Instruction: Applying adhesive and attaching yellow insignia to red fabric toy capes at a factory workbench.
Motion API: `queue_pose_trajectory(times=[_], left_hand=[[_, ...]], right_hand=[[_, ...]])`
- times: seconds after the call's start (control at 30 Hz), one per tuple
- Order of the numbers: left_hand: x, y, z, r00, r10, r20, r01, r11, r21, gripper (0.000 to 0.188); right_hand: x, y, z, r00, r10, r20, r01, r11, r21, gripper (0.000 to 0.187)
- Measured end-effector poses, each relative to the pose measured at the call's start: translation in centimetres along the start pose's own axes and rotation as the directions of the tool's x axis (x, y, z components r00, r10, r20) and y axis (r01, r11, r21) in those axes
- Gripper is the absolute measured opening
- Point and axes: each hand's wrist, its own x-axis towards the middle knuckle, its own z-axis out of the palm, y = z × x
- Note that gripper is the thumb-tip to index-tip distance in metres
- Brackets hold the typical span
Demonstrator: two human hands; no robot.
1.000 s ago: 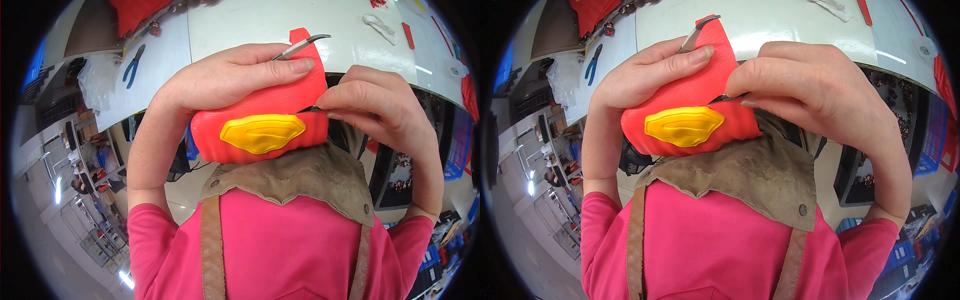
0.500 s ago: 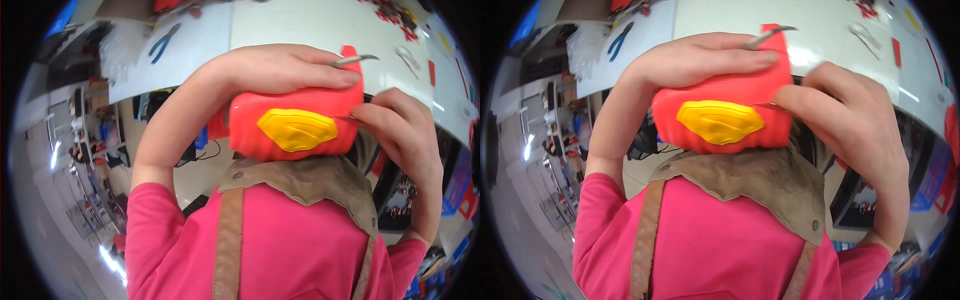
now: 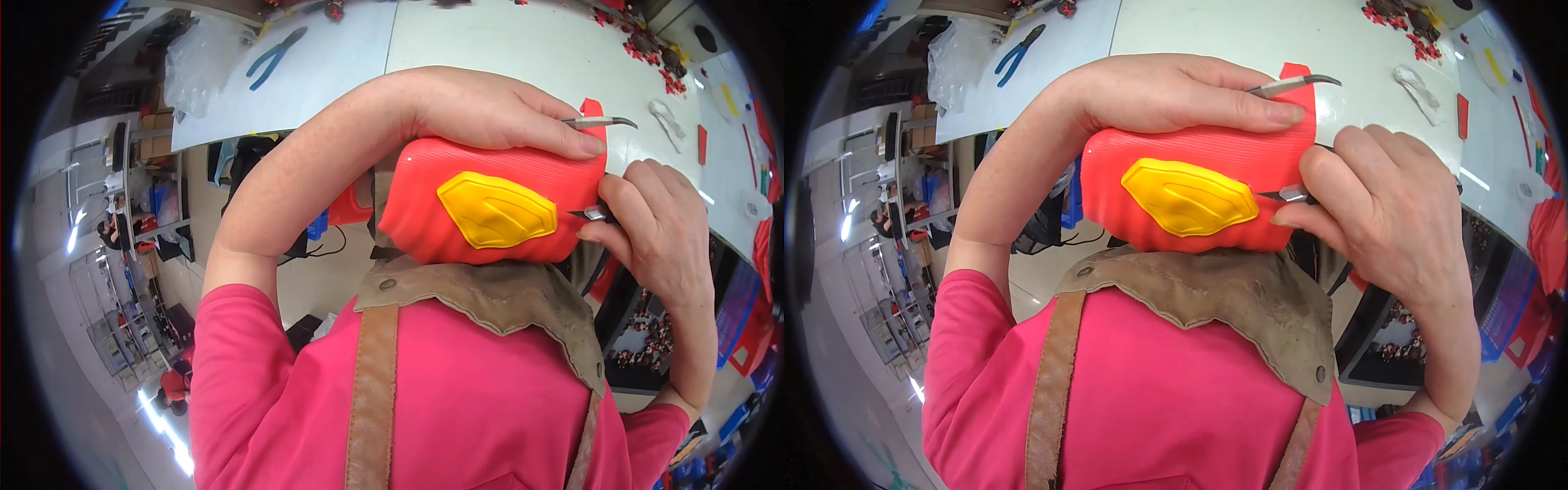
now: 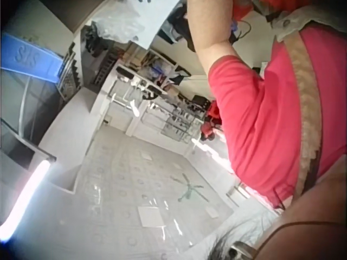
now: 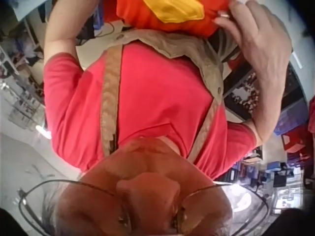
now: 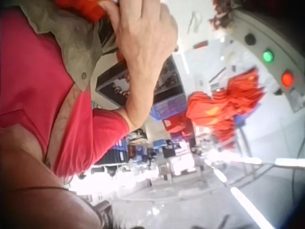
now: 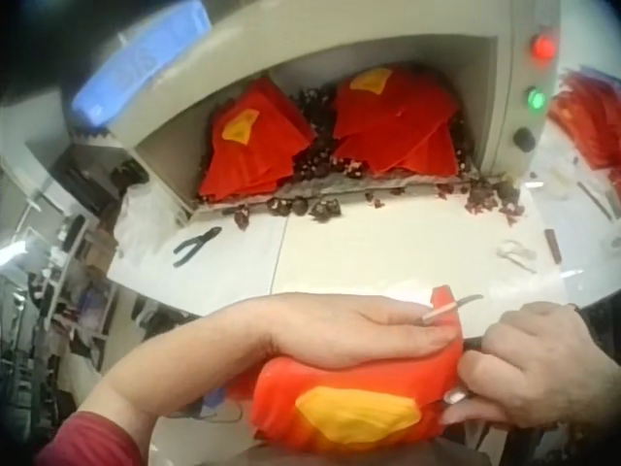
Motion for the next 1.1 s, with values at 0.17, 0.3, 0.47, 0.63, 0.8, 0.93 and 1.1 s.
queue_pose_trajectory(times=[0.17, 0.3, 0.47, 0.63, 0.8, 0.93, 1.1], left_hand=[[0.0, 0.2, 0.0, 1.0, -0.011, 0.025, 0.011, 1.0, 0.007, 0.059], [0.3, 0.1, -0.3, 0.999, 0.043, -0.017, -0.04, 0.986, 0.162, 0.059], [-0.2, 0.3, 0.0, 0.997, 0.071, -0.025, -0.068, 0.992, 0.11, 0.054], [0.0, 0.5, 0.5, 0.998, -0.052, -0.022, 0.049, 0.995, -0.089, 0.052], [0.0, 0.6, 0.6, 0.999, -0.036, -0.027, 0.033, 0.996, -0.08, 0.052], [-0.1, 0.6, 0.5, 0.999, -0.049, -0.011, 0.047, 0.992, -0.115, 0.052], [0.0, 0.6, 0.2, 0.997, -0.072, -0.005, 0.071, 0.99, -0.121, 0.052]], right_hand=[[-0.2, -0.3, 0.6, 0.998, 0.027, -0.053, -0.026, 0.999, 0.021, 0.031], [-0.3, -0.3, 0.4, 0.999, -0.011, -0.047, 0.012, 1.0, 0.021, 0.031], [-0.3, -0.3, 1.0, 0.996, 0.009, -0.093, -0.008, 1.0, 0.014, 0.029], [-0.7, -0.3, 1.1, 0.999, 0.044, 0.004, -0.044, 0.999, 0.02, 0.034], [-0.7, -0.3, 1.2, 0.998, 0.064, 0.008, -0.064, 0.998, -0.006, 0.034], [-0.5, -0.4, 1.2, 0.998, 0.059, -0.006, -0.059, 0.998, -0.001, 0.034], [-0.4, -0.4, 1.5, 0.995, 0.1, -0.011, -0.1, 0.995, 0.011, 0.035]])
